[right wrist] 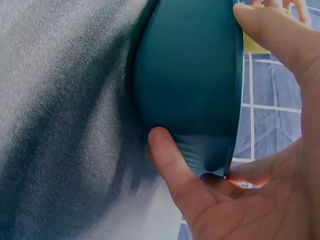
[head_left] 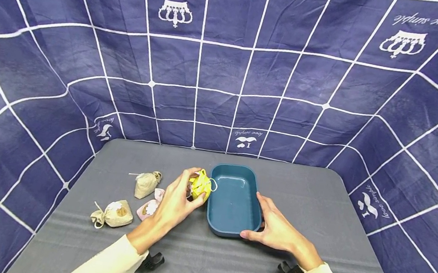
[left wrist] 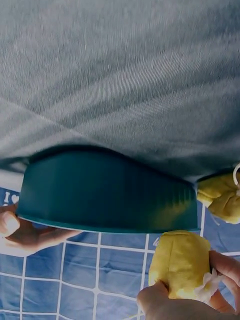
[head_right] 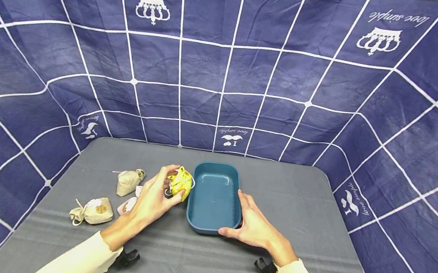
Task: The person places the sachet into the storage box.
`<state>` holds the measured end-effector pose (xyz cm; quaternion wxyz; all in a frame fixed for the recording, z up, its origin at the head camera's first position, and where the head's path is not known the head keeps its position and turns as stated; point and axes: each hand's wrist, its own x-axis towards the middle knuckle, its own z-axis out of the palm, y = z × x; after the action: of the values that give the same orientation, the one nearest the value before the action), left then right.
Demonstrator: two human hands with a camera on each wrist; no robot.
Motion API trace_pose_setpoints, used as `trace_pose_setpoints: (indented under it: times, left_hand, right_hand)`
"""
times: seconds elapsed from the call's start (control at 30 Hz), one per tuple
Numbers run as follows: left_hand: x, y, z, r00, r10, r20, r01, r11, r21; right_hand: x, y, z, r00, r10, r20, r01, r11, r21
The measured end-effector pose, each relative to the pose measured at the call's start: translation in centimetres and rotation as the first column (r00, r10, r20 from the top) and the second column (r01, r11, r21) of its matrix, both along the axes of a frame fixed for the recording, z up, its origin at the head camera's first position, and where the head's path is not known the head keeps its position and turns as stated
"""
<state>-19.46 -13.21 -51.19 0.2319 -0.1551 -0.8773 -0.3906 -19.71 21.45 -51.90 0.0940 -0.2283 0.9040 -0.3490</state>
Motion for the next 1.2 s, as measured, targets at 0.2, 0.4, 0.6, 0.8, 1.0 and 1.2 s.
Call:
trace_pose_setpoints:
  times: [0.2, 0.4, 0.6, 0.8, 1.0, 1.2]
  left_hand:
    - [-0.9, 0.6, 0.9, 0.999, -0.042, -0.031, 0.041, 0.999, -0.010]
    - [-2.0, 1.6, 2.1, 0.993, -0.068, -0.097, 0.061, 0.996, -0.070]
    - [-2.9, 2.7, 3.1, 0.994, -0.082, -0.068, 0.075, 0.992, -0.104]
    - [-4.2, 3.9, 3.6, 0.995, -0.087, -0.046, 0.080, 0.988, -0.130]
    - [-5.6, 5.0, 3.7, 0.995, -0.099, -0.033, 0.092, 0.982, -0.165]
    - [-6.9, 6.0, 4.0, 0.994, -0.109, -0.016, 0.104, 0.976, -0.193]
  right_hand:
    - [-0.2, 0.1, 0.4, 0.999, 0.020, 0.046, -0.018, 0.999, -0.037]
    - [-0.3, 0.1, 0.6, 0.998, 0.018, 0.059, -0.015, 0.999, -0.044]
    - [-0.2, 0.1, 0.6, 0.998, 0.017, 0.067, -0.014, 0.999, -0.045]
    - [-0.1, 0.2, 0.7, 0.997, 0.022, 0.074, -0.017, 0.998, -0.060]
    - [-0.2, 0.3, 0.7, 0.997, 0.021, 0.070, -0.017, 0.998, -0.055]
    - [-0.2, 0.2, 0.7, 0.997, 0.031, 0.070, -0.027, 0.998, -0.056]
